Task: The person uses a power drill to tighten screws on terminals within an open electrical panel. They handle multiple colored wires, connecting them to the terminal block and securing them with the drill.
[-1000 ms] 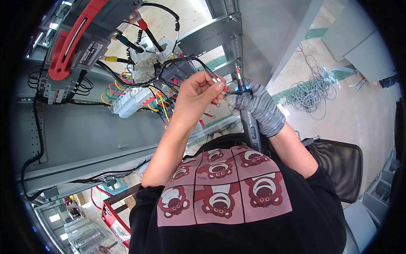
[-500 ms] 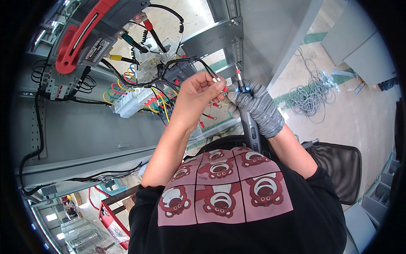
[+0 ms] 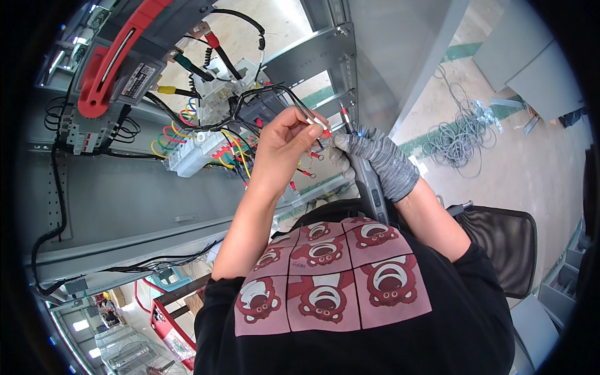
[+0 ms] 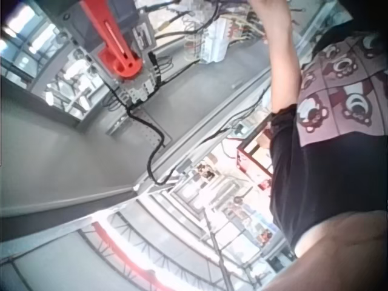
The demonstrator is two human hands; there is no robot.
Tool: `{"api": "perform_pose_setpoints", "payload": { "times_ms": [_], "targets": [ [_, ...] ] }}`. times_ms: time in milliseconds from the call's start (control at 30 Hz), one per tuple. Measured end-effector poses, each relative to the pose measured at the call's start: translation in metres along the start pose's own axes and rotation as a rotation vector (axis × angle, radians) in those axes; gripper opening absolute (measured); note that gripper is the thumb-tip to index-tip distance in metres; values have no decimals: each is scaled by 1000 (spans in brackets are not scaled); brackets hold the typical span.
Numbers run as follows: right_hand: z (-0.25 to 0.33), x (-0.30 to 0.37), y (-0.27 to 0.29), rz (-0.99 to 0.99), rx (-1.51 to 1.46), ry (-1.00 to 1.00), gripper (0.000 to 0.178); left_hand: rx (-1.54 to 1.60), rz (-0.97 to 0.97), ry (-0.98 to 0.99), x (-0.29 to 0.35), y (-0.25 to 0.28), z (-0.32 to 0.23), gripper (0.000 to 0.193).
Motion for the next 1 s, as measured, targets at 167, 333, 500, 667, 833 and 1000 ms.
{"api": "perform_pose_setpoints", "payload": {
  "times_ms": [167, 333, 500, 667, 833, 1000],
  "targets": [
    [-3, -1, -2, 25, -7, 3, 25, -35, 29, 0, 2, -1, -2, 11],
    [-3, 1, -11, 79, -170, -61, 25, -59, 34, 14, 3, -2, -5, 11],
    [6, 2, -1, 2, 4, 7, 22, -41, 24, 50, 5, -5, -8, 14],
    [15, 5, -1, -57, 126, 42, 21, -25, 30, 65, 3, -6, -8, 11],
    [12, 1, 0, 24, 30, 169, 25, -44, 102, 35, 0, -4, -4, 10],
    [6, 1, 4, 129, -418, 160, 49, -61, 20, 78, 3, -3, 7, 15]
  ]
}}
Point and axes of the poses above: each hand's wrist, its own x-axis away from the middle knuckle, its own y-axis out of the back of the hand, z = x × y, the point moved 9 cm from there along -x, towards the middle knuckle
